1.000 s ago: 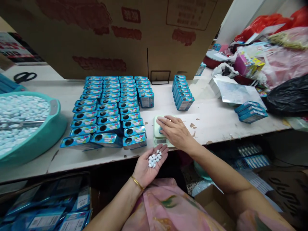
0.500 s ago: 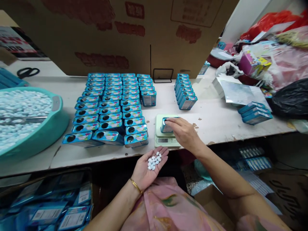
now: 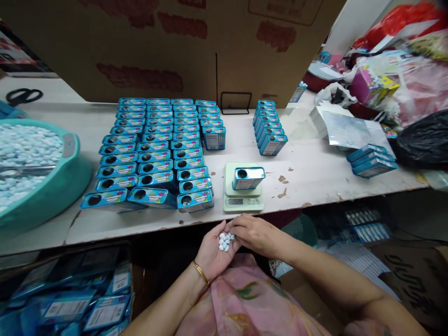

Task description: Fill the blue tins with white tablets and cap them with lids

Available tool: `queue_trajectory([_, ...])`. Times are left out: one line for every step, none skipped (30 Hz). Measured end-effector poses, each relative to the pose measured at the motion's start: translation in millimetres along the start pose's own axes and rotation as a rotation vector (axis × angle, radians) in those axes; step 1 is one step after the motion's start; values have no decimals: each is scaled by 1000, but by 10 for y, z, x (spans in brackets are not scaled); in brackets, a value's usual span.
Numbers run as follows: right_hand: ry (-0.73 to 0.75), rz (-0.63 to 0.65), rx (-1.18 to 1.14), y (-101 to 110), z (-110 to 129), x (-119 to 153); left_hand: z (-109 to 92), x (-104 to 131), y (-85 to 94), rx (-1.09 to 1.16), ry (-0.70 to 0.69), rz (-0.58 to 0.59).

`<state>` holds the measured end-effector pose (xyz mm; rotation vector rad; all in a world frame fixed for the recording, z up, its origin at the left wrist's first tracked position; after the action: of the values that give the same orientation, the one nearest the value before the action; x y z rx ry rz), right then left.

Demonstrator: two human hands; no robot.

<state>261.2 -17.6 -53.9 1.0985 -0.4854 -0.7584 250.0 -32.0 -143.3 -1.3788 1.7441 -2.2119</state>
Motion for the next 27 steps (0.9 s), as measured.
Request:
queue_trajectory([1,-7,-16,7,-21,7,9,-4,-7,1,4,1])
queue_trajectory([4,-22,-31,22,-35,9,10,-8,-19,4,3,1])
queue_trajectory([6,-47,-45,53,-49,6,2,-12,-38,8,-1,3])
queue_trajectory([9,-83,-59,104,-61,-3,-14,-16,-69,13,-9,8])
queue_trajectory([12,-126,-73,176,-76,-16,-38,-19,-111,18,-19,15])
queue_trajectory([14,-173,-86,268,-94,-33,-68,-22,-163,21,-28,23])
queue_trajectory([13,-220,-95,377,-118,-54,-102,-24,-222,25,-37,31])
queue_trajectory([10,-267,-97,501,-149,-81,-143,-26,-290,29,-50,40])
queue_trajectory([11,-315,-91,638,-182,-109,-189,-26,-366,33,-65,52])
queue_trajectory([12,-358,-74,774,-217,-142,-235,-24,-446,31,-80,68])
queue_trajectory([10,-399,-47,909,-260,-176,-276,-20,-527,26,-92,88])
queue_trajectory([3,-436,-13,1031,-311,-211,-308,-14,-599,16,-99,107])
queue_trajectory([-9,-466,25,1133,-368,-245,-331,-7,-655,3,-102,121])
queue_trajectory([-24,-485,63,1209,-431,-278,-343,0,-687,-11,-100,126])
queue_trajectory([-42,-492,96,1254,-496,-310,-346,5,-693,-23,-97,121])
queue_trajectory([-55,-489,120,1274,-557,-339,-346,10,-676,-29,-96,110])
queue_trajectory([-58,-483,130,1274,-608,-363,-340,14,-642,-32,-94,95])
queue_trajectory([-55,-473,125,1260,-651,-382,-330,15,-597,-32,-91,81])
queue_trajectory([-52,-468,105,1246,-692,-391,-319,16,-548,-30,-88,69])
queue_trajectory([-56,-472,73,1241,-735,-392,-310,14,-499,-26,-85,58])
queue_trajectory([-66,-483,34,1246,-779,-385,-302,11,-456,-21,-83,50])
queue_trajectory([-82,-502,-8,1262,-822,-371,-297,7,-422,-17,-81,45])
queue_trajectory([-102,-525,-51,1286,-857,-351,-295,4,-398,-13,-80,43])
queue_trajectory([-120,-553,-91,1314,-875,-324,-295,2,-382,-10,-81,42])
queue_trajectory([-137,-582,-128,1338,-872,-292,-292,2,-371,-9,-80,38])
queue_trajectory([-149,-607,-162,1348,-840,-256,-282,3,-359,-12,-77,32])
queue_trajectory([-156,-623,-193,1333,-777,-220,-263,6,-346,-17,-70,26])
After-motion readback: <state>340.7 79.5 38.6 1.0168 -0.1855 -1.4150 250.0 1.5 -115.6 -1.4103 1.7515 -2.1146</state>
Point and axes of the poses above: each hand's wrist, its own x-axis away from the middle knuckle, its own y-axis out of the back of the hand, z = x × y, the point moved 10 cm from there along -x, towards the middle knuckle, and after that the axes turned 3 degrees about -z, right-handed, at the moved point
